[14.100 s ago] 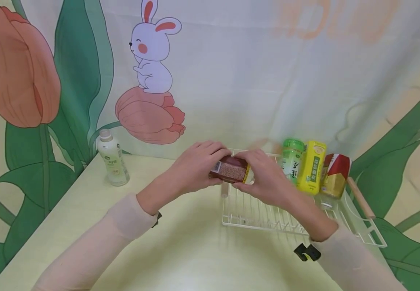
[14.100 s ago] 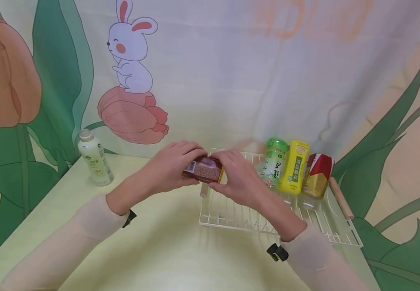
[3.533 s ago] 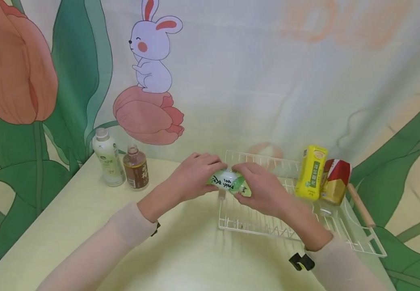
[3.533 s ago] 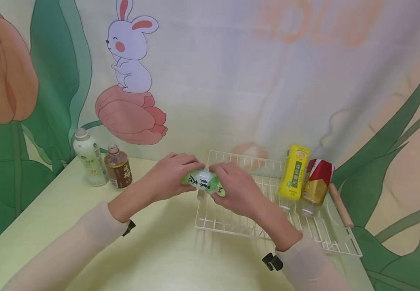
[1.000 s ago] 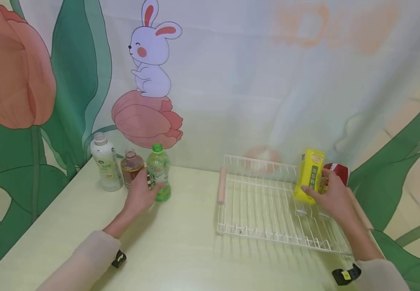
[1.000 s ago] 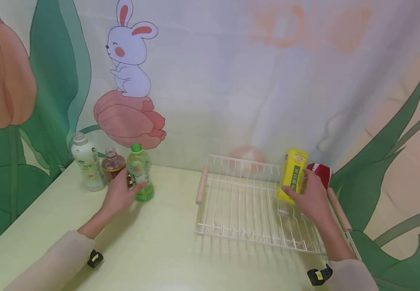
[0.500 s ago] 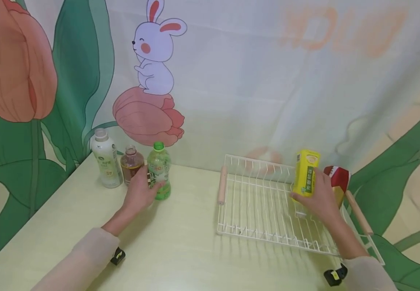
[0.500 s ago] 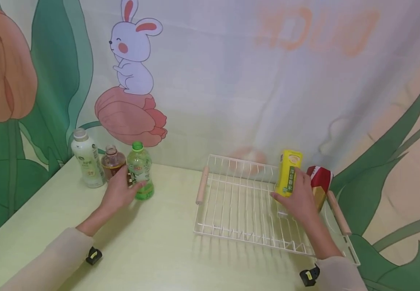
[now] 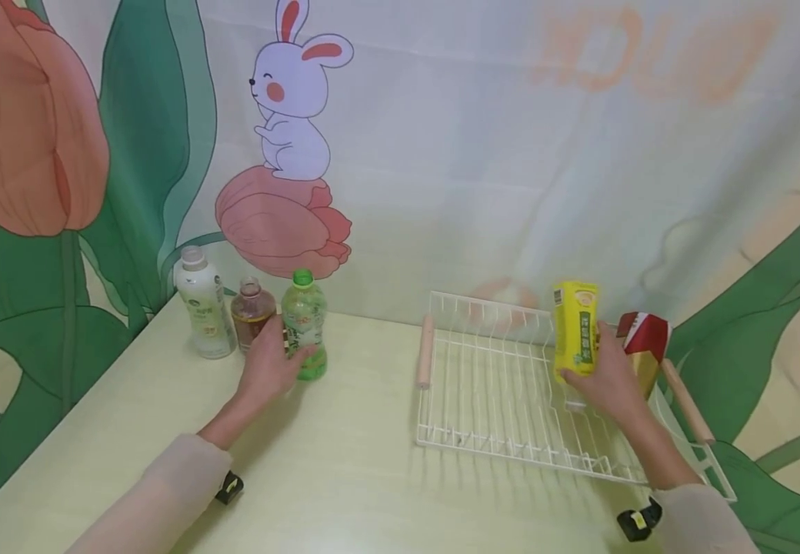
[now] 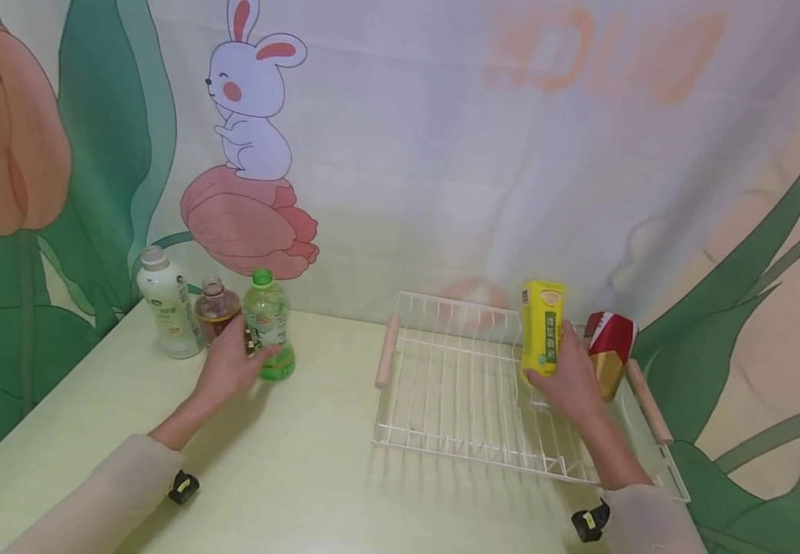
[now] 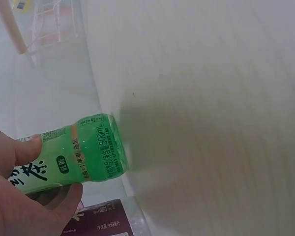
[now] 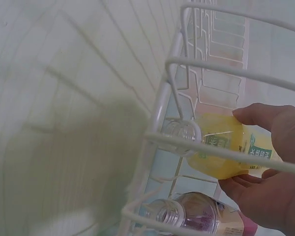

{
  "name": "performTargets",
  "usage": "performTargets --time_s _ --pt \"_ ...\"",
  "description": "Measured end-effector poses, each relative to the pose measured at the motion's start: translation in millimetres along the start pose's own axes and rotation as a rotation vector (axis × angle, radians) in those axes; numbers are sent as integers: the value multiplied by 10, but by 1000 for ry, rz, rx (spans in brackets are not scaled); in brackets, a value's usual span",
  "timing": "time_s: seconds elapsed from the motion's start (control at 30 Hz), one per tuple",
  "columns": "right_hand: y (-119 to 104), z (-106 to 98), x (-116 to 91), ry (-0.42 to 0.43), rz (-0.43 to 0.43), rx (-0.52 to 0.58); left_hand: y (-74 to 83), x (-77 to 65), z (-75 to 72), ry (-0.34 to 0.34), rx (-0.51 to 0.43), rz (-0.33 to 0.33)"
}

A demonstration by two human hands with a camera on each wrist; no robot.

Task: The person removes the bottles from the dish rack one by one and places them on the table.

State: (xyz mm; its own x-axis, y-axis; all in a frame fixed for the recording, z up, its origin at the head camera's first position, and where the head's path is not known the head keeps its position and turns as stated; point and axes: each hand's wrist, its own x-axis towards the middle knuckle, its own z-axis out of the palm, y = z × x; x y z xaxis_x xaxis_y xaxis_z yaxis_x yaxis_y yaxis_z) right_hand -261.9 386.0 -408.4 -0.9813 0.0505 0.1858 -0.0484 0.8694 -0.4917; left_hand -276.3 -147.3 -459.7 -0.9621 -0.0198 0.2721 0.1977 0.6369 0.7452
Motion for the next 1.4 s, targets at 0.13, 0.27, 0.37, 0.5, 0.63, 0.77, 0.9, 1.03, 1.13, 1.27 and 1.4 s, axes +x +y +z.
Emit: performTargets --time_s 0.13,0.27,0.37,0.5,0.63,0.77,0.9,1.03,1.13,1.27,1.4 --pt "3 -18 -14 -24 11 3 9 1 14 2 3 8" --pt "-17 -37 -47 -64 64 -5 4 -9 4 -3 2 11" --pt "-36 -41 -53 -87 86 -18 -3 -21 -12 -4 -3 -1" --pt "-21 -19 -61 -86 80 -37 -10 -45 -17 -3 -16 4" --pt "-34 -6 -39 -95 93 -50 -24 -54 -41 -3 -9 -2" --pt "-40 7 -31 -112 113 -56 -32 -55 -60 -13 12 -18" --pt "-20 -28 -44 -92 117 -78 -4 2 -56 -41 11 -5" --pt "-3 -89 -82 -68 116 -70 39 71 -46 -69 11 -3" --pt "-28 -109 -87 -63 111 -34 43 73 -65 -80 19 -24" --pt "-32 -97 -87 -38 92 -18 35 34 -90 -91 39 -23" --pt "-67 -82 -109 -27 74 -13 19 -49 -143 -98 42 -19"
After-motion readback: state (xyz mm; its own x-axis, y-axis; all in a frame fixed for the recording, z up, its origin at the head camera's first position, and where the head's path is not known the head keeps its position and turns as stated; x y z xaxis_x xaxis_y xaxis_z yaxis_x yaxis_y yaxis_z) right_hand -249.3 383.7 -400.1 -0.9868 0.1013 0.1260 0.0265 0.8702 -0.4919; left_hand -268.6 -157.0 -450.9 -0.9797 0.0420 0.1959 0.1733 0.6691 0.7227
